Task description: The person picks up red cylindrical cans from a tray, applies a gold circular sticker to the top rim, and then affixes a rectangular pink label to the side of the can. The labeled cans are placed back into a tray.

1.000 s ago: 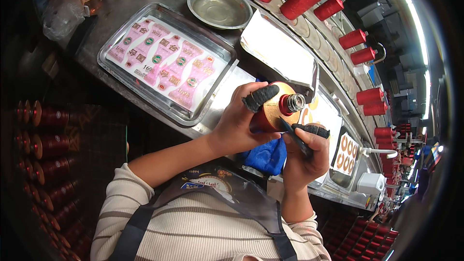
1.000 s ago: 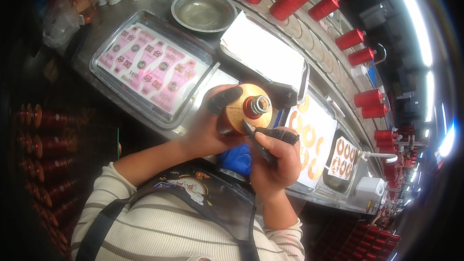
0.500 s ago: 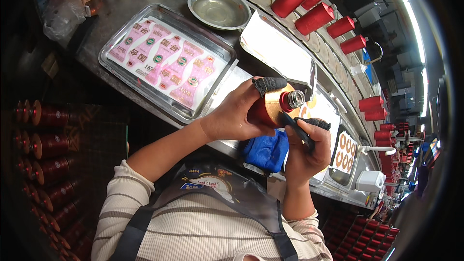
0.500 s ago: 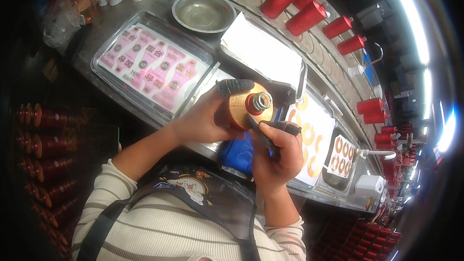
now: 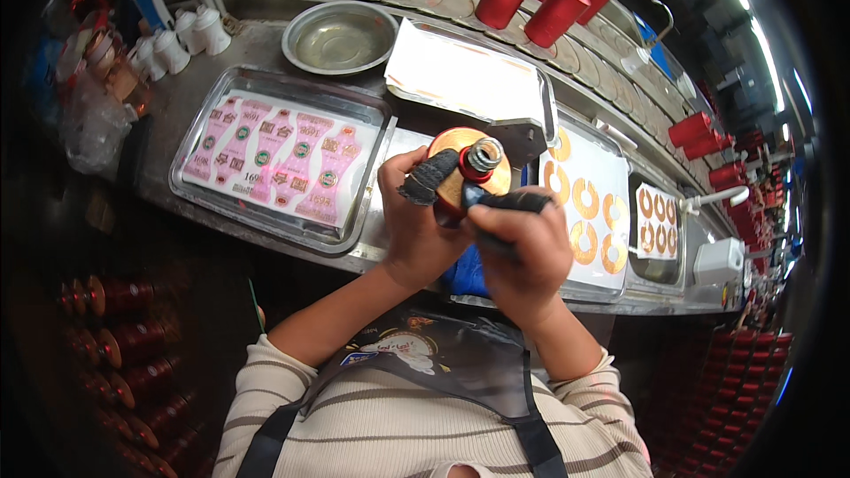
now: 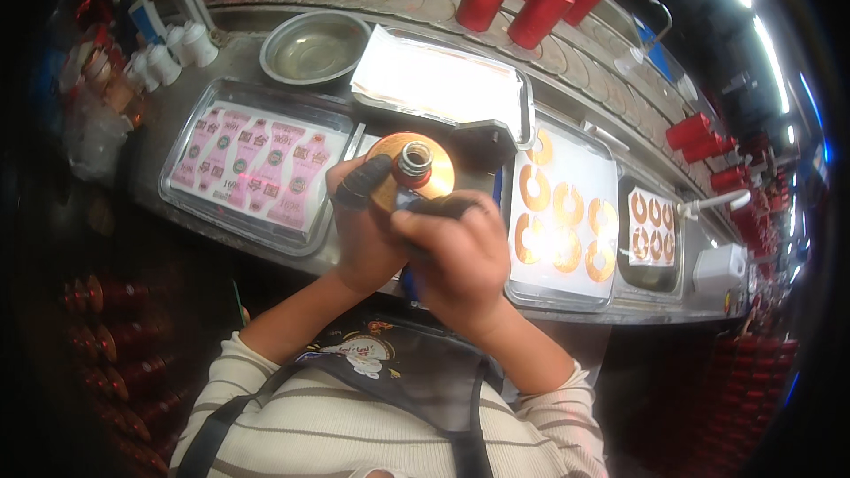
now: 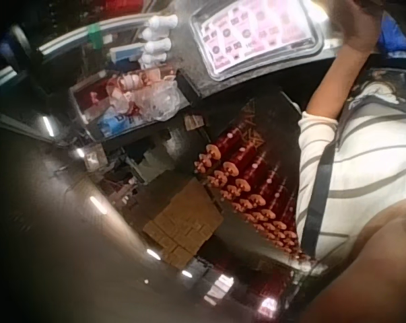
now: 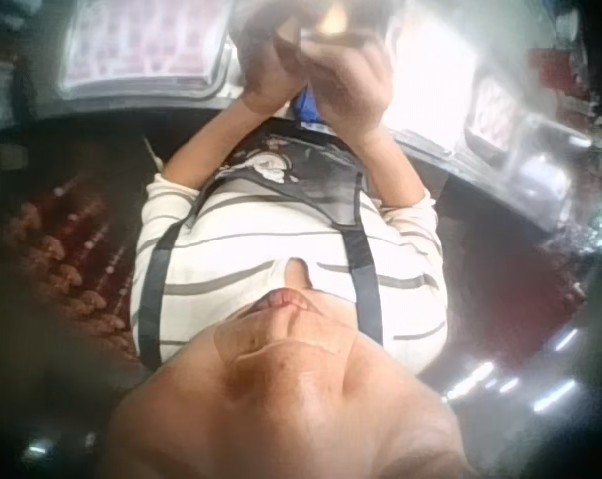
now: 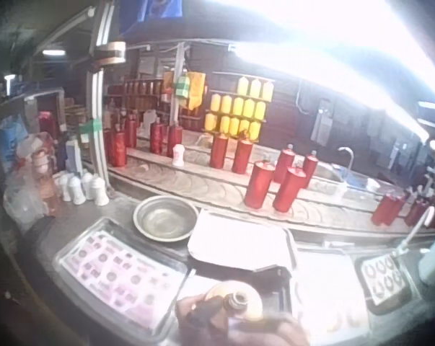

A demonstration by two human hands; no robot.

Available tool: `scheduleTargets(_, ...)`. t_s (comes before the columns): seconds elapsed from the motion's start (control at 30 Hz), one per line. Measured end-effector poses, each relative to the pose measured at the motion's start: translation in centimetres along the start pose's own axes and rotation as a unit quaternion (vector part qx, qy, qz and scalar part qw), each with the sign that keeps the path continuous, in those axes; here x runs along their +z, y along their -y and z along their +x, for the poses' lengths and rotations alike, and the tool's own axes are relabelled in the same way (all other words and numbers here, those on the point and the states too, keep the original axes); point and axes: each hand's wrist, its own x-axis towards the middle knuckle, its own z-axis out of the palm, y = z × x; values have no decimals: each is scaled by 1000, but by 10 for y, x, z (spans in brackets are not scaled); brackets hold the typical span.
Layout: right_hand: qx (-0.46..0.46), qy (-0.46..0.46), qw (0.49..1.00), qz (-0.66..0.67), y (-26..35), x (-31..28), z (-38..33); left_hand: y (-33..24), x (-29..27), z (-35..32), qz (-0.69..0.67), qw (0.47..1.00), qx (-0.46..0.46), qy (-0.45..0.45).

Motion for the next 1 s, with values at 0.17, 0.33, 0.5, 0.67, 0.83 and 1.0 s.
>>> scheduleTargets(0.17, 56, -30, 996, 67, -13, -7, 8, 0, -3, 2, -42, 999, 1, 6)
scheduleTargets(0.33, 150, 26, 974, 170, -12, -12, -10, -7, -16, 13, -31, 997, -13, 71)
scheduleTargets(0.5, 326, 0, 913, 246, -59, -3, 23, -10, -33, 28, -26, 992, -13, 120)
scheduleTargets(0.67, 295, 55, 909, 290, -86, 11, 44, 0, -48, 42, -90, 975, -30, 200)
scheduleTargets(0.83, 322, 117, 883, 319, -75, 10, 73, 22, -71, 54, -287, 868, -252, 316)
scheduleTargets(1.0, 261, 129, 912, 289, -76, 14, 61, 13, -57, 37, -132, 957, -79, 247)
